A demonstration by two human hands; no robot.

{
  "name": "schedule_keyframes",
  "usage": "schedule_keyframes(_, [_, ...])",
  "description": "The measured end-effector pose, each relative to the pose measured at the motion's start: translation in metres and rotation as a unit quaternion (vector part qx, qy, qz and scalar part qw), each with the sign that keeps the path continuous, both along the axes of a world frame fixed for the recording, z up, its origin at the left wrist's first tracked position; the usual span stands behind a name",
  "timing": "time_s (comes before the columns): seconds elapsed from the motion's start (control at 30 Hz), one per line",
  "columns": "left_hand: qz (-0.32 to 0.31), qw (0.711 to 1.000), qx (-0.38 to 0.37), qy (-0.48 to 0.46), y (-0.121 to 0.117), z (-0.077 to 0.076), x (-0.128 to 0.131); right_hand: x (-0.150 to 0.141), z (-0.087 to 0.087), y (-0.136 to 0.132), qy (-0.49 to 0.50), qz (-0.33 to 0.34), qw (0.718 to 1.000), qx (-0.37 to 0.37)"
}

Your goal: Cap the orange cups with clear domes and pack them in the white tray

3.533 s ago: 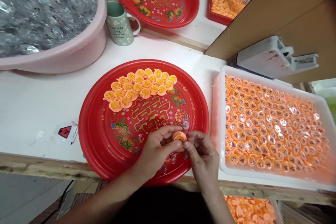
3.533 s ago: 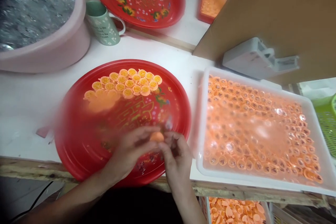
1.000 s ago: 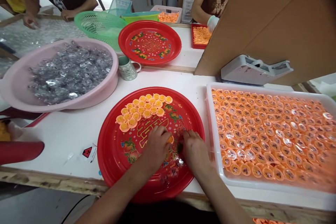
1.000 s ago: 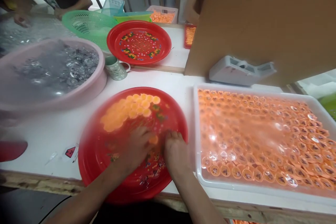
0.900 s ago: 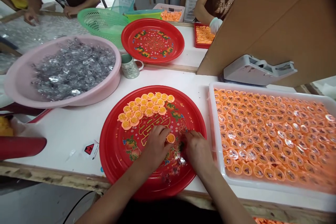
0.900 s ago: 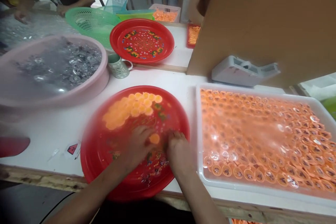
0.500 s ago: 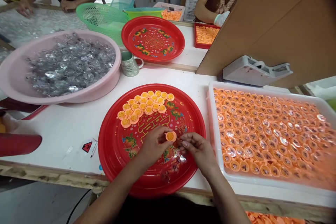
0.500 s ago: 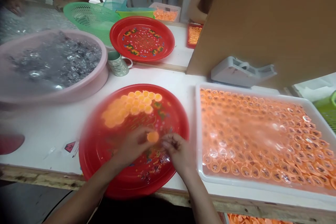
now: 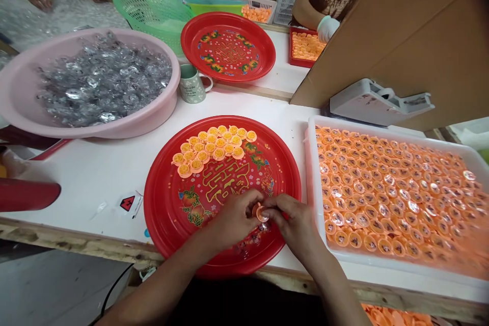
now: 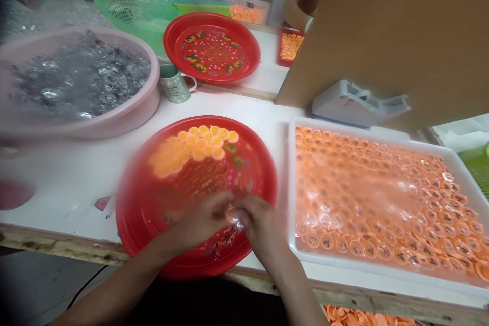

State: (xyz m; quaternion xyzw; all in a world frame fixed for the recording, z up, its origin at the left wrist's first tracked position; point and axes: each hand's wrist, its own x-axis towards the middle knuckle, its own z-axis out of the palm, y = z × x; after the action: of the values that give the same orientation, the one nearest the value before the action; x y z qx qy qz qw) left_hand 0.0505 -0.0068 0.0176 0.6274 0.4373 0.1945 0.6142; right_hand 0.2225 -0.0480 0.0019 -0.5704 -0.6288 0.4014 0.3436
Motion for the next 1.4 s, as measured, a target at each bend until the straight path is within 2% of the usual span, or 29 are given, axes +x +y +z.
schedule_keyframes(0.1, [0.006,1.0,0.027,0.014,-0.001,0.001,0.004,-0.001,0.0,0.0,-0.036,0.009,0.999,0.02])
schedule_keyframes(0.23, [0.075,0.995,-0.03,-0.052,0.0,0.007,0.004,-0.003,0.003,-0.007,-0.024,-0.067,0.997,0.005])
schedule_keyframes(0.37, [0.062,0.988,-0.101,-0.101,-0.001,0.016,0.001,-0.008,0.009,-0.014,-0.035,-0.114,0.988,0.1])
schedule_keyframes(0.47, [0.089,0.98,-0.121,-0.127,-0.006,0.017,0.001,-0.01,0.013,-0.019,-0.034,-0.123,0.98,0.151])
schedule_keyframes(0.7, [0.142,0.978,-0.079,-0.131,-0.018,0.017,0.005,-0.013,0.022,-0.027,-0.026,-0.131,0.976,0.171])
schedule_keyframes(0.8, [0.16,0.98,-0.021,-0.114,-0.02,0.02,0.005,-0.016,0.022,-0.03,-0.035,-0.155,0.974,0.161])
schedule_keyframes(0.9, [0.165,0.98,0.051,-0.097,-0.022,0.021,0.005,-0.02,0.02,-0.031,-0.066,-0.142,0.973,0.17])
schedule_keyframes(1.0, [0.168,0.98,0.068,-0.087,-0.025,0.018,0.006,-0.023,0.014,-0.032,-0.075,-0.149,0.969,0.182])
schedule_keyframes(1.13, [0.208,0.973,-0.017,-0.096,-0.027,0.008,0.012,-0.024,0.004,-0.029,-0.065,-0.152,0.971,0.17])
schedule_keyframes(1.23, [0.21,0.96,-0.099,-0.158,-0.023,0.005,0.013,-0.022,0.0,-0.026,-0.091,-0.138,0.971,0.175])
schedule_keyframes(1.33, [0.187,0.956,-0.114,-0.196,-0.017,0.006,0.009,-0.019,-0.001,-0.024,-0.152,-0.085,0.96,0.218])
schedule_keyframes(1.4, [0.181,0.961,-0.108,-0.179,-0.014,0.006,0.005,-0.015,-0.003,-0.022,-0.19,-0.036,0.951,0.24])
